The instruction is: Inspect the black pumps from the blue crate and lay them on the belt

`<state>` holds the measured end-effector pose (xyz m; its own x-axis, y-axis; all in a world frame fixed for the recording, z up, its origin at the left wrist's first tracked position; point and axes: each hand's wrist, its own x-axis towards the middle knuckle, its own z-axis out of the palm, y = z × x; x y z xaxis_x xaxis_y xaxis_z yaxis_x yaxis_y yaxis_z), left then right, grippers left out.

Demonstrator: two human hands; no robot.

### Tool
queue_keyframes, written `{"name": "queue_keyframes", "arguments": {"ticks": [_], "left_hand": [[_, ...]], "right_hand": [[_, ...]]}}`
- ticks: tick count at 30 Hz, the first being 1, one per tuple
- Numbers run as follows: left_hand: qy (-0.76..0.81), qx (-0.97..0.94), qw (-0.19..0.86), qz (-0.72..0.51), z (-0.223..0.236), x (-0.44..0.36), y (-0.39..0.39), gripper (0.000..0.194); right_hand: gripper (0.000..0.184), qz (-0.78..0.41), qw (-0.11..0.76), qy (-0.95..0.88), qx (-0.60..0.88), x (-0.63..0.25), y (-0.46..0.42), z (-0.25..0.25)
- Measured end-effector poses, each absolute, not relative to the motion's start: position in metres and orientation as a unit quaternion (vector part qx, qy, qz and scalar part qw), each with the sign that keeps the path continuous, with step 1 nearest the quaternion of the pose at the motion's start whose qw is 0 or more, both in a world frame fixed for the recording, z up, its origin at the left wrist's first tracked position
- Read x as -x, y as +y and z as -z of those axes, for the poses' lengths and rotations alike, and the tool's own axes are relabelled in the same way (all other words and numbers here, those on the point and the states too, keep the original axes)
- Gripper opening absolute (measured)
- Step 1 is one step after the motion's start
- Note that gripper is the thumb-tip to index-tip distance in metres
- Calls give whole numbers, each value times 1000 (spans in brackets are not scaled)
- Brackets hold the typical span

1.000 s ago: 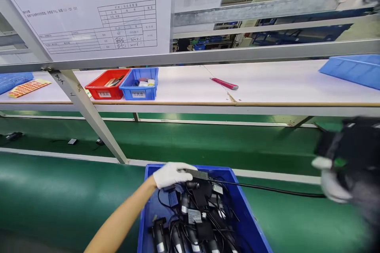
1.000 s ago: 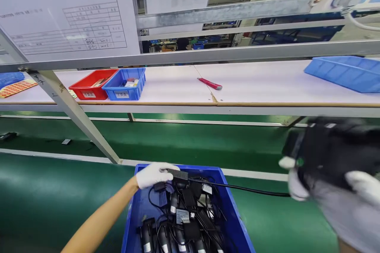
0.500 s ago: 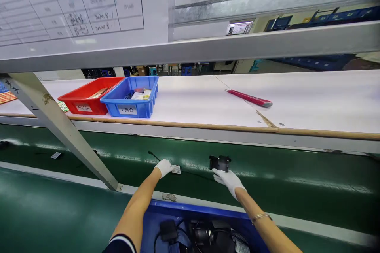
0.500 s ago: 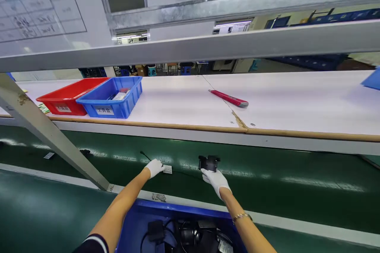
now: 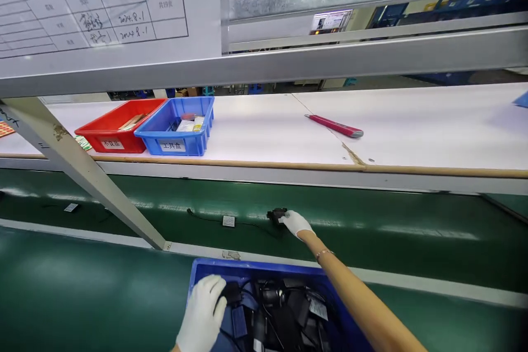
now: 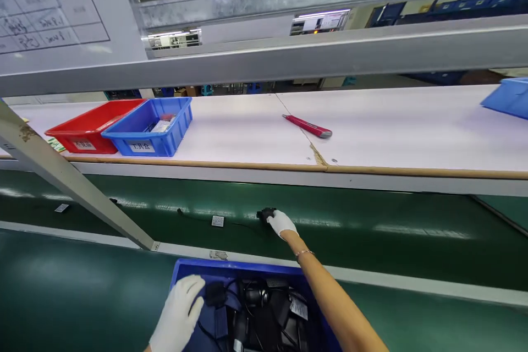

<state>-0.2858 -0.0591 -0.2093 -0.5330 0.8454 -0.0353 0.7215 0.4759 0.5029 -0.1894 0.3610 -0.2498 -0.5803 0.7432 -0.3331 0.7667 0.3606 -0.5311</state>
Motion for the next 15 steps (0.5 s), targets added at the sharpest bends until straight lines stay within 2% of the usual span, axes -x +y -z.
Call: {"name": "queue_keyframes", "arguments": {"ticks": [3,7,11,15], "left_hand": [[860,-416,268,-128,232,247,-72,51],[804,-441,398,-17,237,205,-85,52],[778,-465,421,22,222,180,-109,63],[777,-466,423,33,201,176,-141,62]], "right_hand": [[32,365,67,837,-403,158,323,243],[27,369,138,864,-312,113,239,246],[25,325,196,885,-269,101,155,258],[26,283,232,897,-248,117,87,270]]}}
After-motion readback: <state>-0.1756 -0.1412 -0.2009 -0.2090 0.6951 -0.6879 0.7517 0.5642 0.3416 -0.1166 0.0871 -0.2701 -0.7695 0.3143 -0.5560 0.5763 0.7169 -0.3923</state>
